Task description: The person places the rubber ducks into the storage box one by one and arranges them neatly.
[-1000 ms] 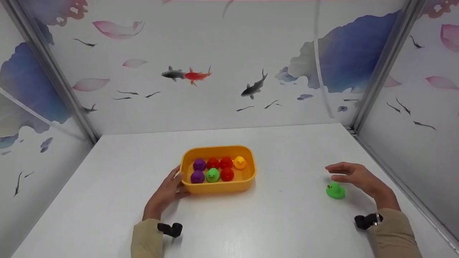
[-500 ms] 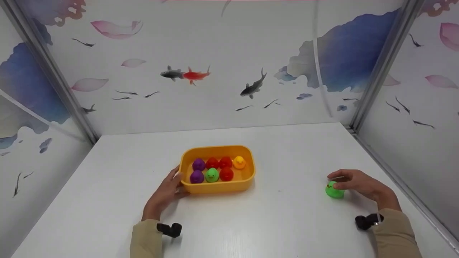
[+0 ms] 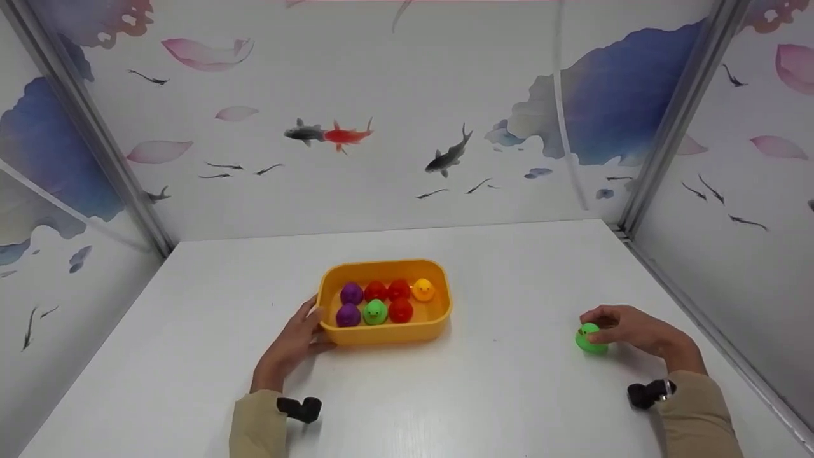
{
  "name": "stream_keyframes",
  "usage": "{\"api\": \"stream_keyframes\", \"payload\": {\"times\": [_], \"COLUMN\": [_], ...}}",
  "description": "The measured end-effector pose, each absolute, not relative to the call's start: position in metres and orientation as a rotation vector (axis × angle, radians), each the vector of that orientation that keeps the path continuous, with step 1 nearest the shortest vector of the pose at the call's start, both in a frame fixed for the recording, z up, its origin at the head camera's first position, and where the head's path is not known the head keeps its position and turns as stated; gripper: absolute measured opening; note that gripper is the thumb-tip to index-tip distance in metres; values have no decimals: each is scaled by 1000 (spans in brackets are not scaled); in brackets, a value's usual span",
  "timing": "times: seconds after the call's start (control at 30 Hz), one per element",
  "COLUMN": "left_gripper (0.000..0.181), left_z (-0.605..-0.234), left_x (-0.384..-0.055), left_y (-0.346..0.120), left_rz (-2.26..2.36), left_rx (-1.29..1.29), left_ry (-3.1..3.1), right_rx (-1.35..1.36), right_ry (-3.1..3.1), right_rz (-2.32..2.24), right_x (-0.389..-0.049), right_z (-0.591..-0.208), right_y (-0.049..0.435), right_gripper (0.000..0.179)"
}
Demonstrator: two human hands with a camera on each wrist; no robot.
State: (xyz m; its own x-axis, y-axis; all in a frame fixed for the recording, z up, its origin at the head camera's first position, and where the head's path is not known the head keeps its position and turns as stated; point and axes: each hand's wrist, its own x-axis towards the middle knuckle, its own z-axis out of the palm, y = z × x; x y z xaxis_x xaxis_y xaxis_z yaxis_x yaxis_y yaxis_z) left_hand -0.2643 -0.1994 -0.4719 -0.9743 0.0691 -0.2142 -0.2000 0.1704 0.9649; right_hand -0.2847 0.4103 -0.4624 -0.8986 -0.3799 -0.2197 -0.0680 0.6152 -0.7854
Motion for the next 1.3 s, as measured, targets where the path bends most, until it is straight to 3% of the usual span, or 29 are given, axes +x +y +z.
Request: {"api": "stream_keyframes", "payload": {"times": [0.3, 0.7, 1.3], "left_gripper": [57, 58, 57], "left_z": [-473, -471, -470], "left_x": [-264, -263, -261], "left_y": [-198, -197, -198], "left_rz": [1857, 1823, 1844], "left_rx": [-109, -138, -107], "left_ry": [2274, 2293, 2280], "right_rx": [-332, -324, -369], "right_ry": [2494, 2539, 2515], "right_rz": [-1169, -1229, -1368], "right_x": [-285, -284, -281], "right_z": [-462, -451, -418], "right_y": [410, 404, 363], "right_gripper": [53, 39, 41]}}
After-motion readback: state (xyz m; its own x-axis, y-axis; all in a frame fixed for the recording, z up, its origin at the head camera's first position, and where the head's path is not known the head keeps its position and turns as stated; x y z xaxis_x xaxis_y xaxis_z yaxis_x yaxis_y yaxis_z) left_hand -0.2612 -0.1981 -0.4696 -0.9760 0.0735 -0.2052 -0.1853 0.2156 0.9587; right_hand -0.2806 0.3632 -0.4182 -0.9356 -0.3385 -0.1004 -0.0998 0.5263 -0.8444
